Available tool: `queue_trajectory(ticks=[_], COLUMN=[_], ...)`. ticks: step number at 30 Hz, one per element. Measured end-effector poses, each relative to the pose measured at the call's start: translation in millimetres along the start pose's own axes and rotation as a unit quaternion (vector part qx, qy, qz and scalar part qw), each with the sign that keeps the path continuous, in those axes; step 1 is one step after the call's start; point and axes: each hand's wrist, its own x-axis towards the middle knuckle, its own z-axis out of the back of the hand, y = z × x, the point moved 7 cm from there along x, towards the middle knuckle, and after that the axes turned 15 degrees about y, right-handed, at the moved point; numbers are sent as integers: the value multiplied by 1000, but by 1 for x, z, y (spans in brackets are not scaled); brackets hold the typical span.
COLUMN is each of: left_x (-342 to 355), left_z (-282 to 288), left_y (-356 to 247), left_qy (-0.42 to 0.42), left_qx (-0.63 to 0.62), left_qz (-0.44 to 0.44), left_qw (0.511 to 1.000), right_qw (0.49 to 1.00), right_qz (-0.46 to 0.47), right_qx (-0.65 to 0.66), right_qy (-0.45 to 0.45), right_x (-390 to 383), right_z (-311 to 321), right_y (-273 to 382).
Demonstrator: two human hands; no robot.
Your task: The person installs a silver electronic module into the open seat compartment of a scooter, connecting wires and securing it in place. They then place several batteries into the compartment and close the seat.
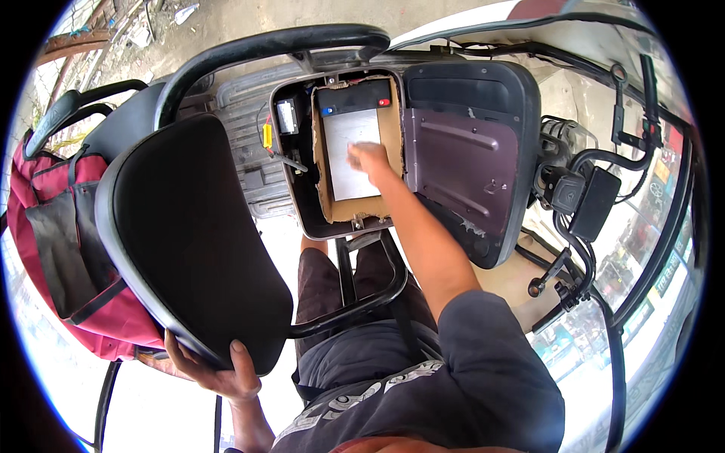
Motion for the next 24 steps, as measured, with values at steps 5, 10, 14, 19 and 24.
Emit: queue_trajectory(ticks=[5,10,14,19,24], left_x=[3,3,3,0,5], left_z=[-1,0,-1,-1,-2], left_y=[-6,-11,-18,-13,-12], left_qy=[17,14,9,5,-10], left_qx=[-36,-15,-55,-112,-105], left_qz=[-32,-77,-114,-148,-173], left_qw=[999,997,992,983,979], right_qw=[1000,992,970,934,904], right_qz=[-12,97,222,312,382], right_qx=[-10,77,100,116,49], right_qy=[20,28,-3,-131,-186], right_x=[-83,-145,-195,-261,-339], right_z=[-11,-9,2,34,44], right_y=[-33,-36,-36,-48,-117])
